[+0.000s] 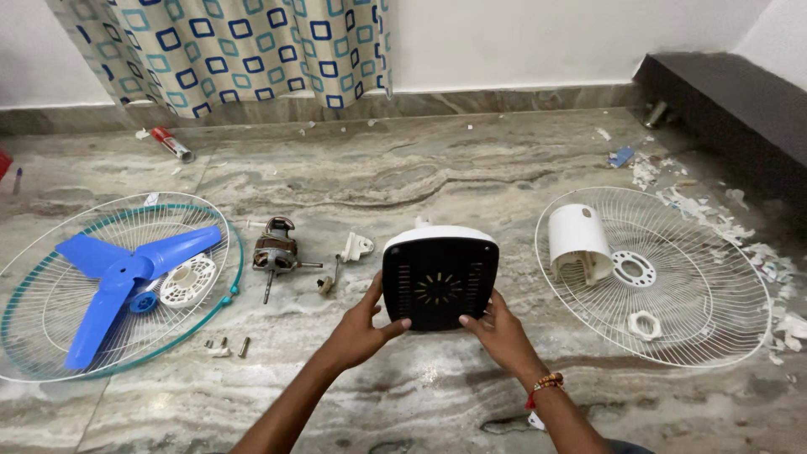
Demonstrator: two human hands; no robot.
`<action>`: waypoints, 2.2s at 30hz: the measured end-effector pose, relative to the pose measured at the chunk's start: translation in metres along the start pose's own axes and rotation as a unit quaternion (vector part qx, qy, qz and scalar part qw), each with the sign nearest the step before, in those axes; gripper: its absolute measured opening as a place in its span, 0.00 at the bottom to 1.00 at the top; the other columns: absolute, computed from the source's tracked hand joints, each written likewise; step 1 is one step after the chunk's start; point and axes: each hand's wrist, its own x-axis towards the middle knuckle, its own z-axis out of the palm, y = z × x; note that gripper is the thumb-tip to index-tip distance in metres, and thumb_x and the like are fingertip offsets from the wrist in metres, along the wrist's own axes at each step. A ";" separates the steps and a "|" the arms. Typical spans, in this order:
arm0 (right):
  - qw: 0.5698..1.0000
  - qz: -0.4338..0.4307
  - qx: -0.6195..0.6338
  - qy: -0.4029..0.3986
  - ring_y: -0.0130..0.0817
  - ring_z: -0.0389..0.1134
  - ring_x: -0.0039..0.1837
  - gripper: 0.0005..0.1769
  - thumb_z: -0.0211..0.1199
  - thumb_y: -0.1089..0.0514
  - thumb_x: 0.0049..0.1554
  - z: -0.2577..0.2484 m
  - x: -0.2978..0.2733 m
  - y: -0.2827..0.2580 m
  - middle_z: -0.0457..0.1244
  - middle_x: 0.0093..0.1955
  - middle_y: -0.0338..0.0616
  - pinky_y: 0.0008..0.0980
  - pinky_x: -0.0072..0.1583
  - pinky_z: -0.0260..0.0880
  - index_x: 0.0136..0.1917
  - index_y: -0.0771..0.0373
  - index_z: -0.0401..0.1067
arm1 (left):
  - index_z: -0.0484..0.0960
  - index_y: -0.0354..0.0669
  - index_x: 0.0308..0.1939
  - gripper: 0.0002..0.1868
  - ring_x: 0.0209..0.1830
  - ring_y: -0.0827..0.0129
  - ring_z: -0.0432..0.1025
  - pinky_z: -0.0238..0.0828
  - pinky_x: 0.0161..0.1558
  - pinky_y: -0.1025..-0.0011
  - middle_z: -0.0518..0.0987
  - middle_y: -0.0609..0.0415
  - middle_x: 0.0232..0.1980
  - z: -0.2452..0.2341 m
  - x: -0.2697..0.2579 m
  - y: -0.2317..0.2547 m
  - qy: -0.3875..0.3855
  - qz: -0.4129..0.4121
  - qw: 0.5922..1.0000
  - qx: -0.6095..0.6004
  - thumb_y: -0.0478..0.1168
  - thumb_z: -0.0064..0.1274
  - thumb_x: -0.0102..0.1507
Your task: The person disassembles a white Supreme fan by removing screws from the base and neck using a screwdriver. The fan parts, including the motor, blades, and cage, are laid out on the floor.
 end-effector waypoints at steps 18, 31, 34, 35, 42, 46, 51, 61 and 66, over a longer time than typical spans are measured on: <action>0.993 -0.022 -0.063 0.094 0.45 0.63 0.75 0.41 0.68 0.47 0.55 -0.028 -0.015 -0.028 0.61 0.75 0.49 0.47 0.68 0.68 0.77 0.55 0.58 | 0.81 0.33 0.57 0.17 0.43 0.68 0.78 0.75 0.46 0.72 0.85 0.47 0.44 -0.027 0.021 -0.007 0.288 0.115 0.933 -0.181 0.40 0.57 0.67; 0.996 0.010 -0.065 0.057 0.42 0.75 0.63 0.36 0.69 0.49 0.54 -0.005 0.014 -0.024 0.71 0.61 0.49 0.39 0.63 0.74 0.71 0.62 0.63 | 0.77 0.38 0.35 0.13 0.25 0.72 0.70 0.71 0.33 0.71 0.74 0.55 0.26 -0.025 0.038 -0.052 0.297 0.019 0.879 -0.373 0.44 0.54 0.67; 0.995 -0.025 -0.087 0.045 0.40 0.72 0.65 0.33 0.71 0.50 0.53 -0.005 0.019 -0.024 0.70 0.62 0.50 0.38 0.63 0.71 0.68 0.63 0.67 | 0.70 0.40 0.29 0.20 0.22 0.72 0.65 0.67 0.29 0.69 0.69 0.56 0.23 -0.024 0.041 -0.056 0.294 0.042 0.862 -0.411 0.48 0.49 0.71; 0.995 -0.017 -0.091 0.045 0.40 0.72 0.65 0.33 0.71 0.50 0.53 -0.005 0.021 -0.025 0.70 0.62 0.50 0.38 0.63 0.71 0.69 0.62 0.67 | 0.69 0.40 0.28 0.22 0.22 0.72 0.64 0.66 0.29 0.69 0.68 0.56 0.23 -0.023 0.041 -0.054 0.295 0.047 0.864 -0.404 0.49 0.48 0.73; 0.995 -0.012 -0.091 0.042 0.41 0.72 0.65 0.35 0.71 0.51 0.53 -0.008 0.020 -0.025 0.70 0.63 0.50 0.39 0.64 0.72 0.70 0.61 0.66 | 0.72 0.47 0.31 0.19 0.33 0.72 0.75 0.71 0.38 0.70 0.80 0.55 0.30 -0.021 0.028 -0.021 0.259 0.034 0.923 -0.283 0.48 0.33 0.73; 0.989 0.023 -0.142 0.019 0.43 0.67 0.69 0.39 0.70 0.50 0.55 -0.011 0.018 -0.023 0.65 0.68 0.50 0.43 0.66 0.67 0.74 0.59 0.59 | 0.71 0.52 0.36 0.13 0.43 0.72 0.76 0.72 0.46 0.69 0.82 0.58 0.41 -0.020 0.024 -0.014 0.221 0.077 0.938 -0.255 0.33 0.30 0.65; 0.993 0.017 -0.112 0.025 0.43 0.72 0.66 0.38 0.69 0.51 0.54 -0.010 0.013 -0.020 0.67 0.66 0.51 0.42 0.64 0.73 0.73 0.63 0.60 | 0.71 0.42 0.27 0.10 0.38 0.67 0.76 0.70 0.40 0.66 0.83 0.51 0.36 -0.022 0.023 -0.027 0.209 0.054 0.938 -0.273 0.33 0.35 0.61; 0.973 -0.037 -0.194 0.117 0.43 0.75 0.60 0.23 0.68 0.47 0.55 -0.054 -0.016 -0.033 0.73 0.56 0.52 0.40 0.61 0.73 0.57 0.64 0.79 | 0.79 0.40 0.36 0.31 0.35 0.66 0.78 0.72 0.37 0.68 0.83 0.50 0.36 -0.022 0.021 -0.023 0.178 -0.020 0.944 -0.277 0.61 0.31 0.72; 0.931 0.121 -0.333 0.092 0.48 0.77 0.56 0.28 0.66 0.37 0.56 -0.088 -0.023 -0.027 0.74 0.53 0.53 0.44 0.59 0.75 0.55 0.61 0.82 | 0.81 0.39 0.42 0.26 0.35 0.68 0.77 0.72 0.37 0.69 0.84 0.50 0.38 -0.022 0.023 -0.026 0.182 -0.035 0.941 -0.283 0.57 0.37 0.72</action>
